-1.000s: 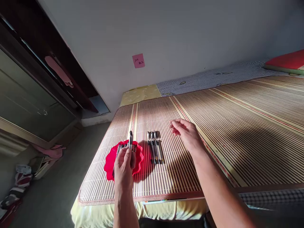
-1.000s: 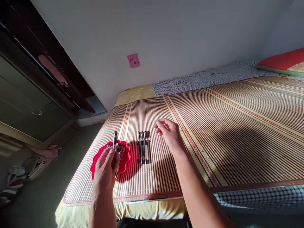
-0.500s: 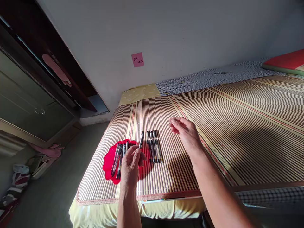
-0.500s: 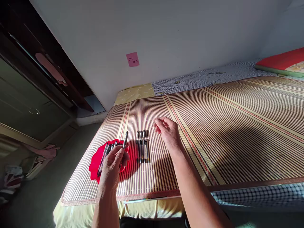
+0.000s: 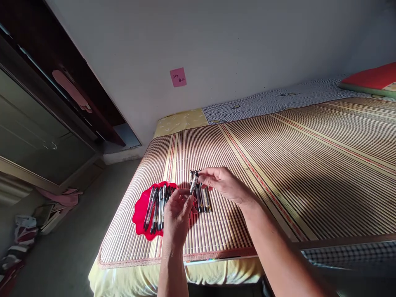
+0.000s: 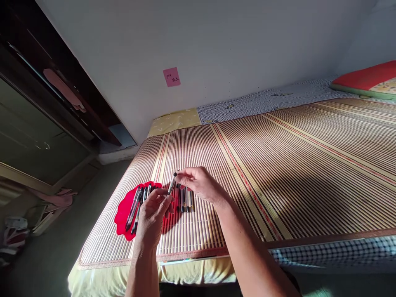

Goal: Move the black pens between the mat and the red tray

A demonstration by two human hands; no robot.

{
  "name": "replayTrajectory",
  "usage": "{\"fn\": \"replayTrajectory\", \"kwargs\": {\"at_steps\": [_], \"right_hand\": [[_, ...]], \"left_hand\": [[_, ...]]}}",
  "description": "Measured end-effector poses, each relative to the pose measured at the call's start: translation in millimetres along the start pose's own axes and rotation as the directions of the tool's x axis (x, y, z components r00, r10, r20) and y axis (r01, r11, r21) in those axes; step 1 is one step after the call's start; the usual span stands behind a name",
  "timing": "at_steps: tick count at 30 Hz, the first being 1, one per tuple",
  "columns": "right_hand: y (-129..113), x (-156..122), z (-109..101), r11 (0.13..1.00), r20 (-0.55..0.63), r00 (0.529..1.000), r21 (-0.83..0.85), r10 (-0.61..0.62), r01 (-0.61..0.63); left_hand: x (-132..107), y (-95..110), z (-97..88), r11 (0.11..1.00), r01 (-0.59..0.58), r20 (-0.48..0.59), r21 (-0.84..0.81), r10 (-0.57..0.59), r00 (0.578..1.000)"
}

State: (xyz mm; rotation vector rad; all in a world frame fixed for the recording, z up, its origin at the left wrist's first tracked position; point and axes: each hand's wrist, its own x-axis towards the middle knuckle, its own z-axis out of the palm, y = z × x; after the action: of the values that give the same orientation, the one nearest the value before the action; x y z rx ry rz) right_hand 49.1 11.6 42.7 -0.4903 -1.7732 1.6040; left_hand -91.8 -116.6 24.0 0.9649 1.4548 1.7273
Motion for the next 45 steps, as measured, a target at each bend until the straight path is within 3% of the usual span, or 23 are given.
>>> {"fn": "replayTrajectory", "kwargs": {"at_steps": [7, 13, 18, 21, 23, 26, 28, 33, 39, 45], "right_hand": [[-6, 3, 20, 0.999, 0.000, 1.000, 0.041, -0.022, 0.022], [-1, 4, 21, 1.000, -0.063, 0.998, -0.011, -0.012, 0.011], [8, 5, 24, 0.999, -0.174, 0.985, 0.048, 0.001, 0.008], [7, 3, 11, 0.999, -0.205, 0.978, 0.043, 0.020, -0.011], [7, -1, -9, 0.999, -0.328, 0.945, 0.053, 0.016, 0.002], [7, -6, -42, 0.981, -0.614, 0.789, 0.156, 0.008, 0.112], [9, -8, -54, 0.968, -0.673, 0.739, 0.201, 0.028, 0.147], [13, -6, -48, 0.990, -0.554, 0.833, 0.123, 0.010, 0.070], [45, 15, -49, 0.995, -0.493, 0.870, -0.094, -0.014, -0.037], [78, 62, -54, 0.887, -0.399, 0.894, -0.312, 0.202, -0.339]], "left_hand": [[-2, -1, 2.7, 1.000, 0.003, -0.015, -0.014, -0.003, 1.000], [-2, -10, 9.5, 1.000, 0.025, 0.001, 0.003, -0.025, 1.000], [-4, -11, 15.8, 0.998, 0.066, 0.049, -0.003, -0.066, 0.997], [-5, -10, 13.9, 0.989, 0.142, 0.138, -0.041, -0.136, 0.981], [-6, -9, 9.9, 0.972, 0.224, 0.226, -0.068, -0.203, 0.953], [-5, -8, 4.9, 0.952, 0.280, 0.272, -0.122, -0.239, 0.932], [-4, -7, 3.9, 0.949, 0.264, 0.244, -0.175, -0.218, 0.945], [0, -4, -0.6, 0.955, 0.200, 0.118, -0.219, -0.178, 0.977], [9, -6, -21.5, 0.970, 0.143, 0.006, -0.195, -0.144, 0.990], [11, -6, -25.4, 0.967, 0.141, -0.007, -0.214, -0.146, 0.989]]}}
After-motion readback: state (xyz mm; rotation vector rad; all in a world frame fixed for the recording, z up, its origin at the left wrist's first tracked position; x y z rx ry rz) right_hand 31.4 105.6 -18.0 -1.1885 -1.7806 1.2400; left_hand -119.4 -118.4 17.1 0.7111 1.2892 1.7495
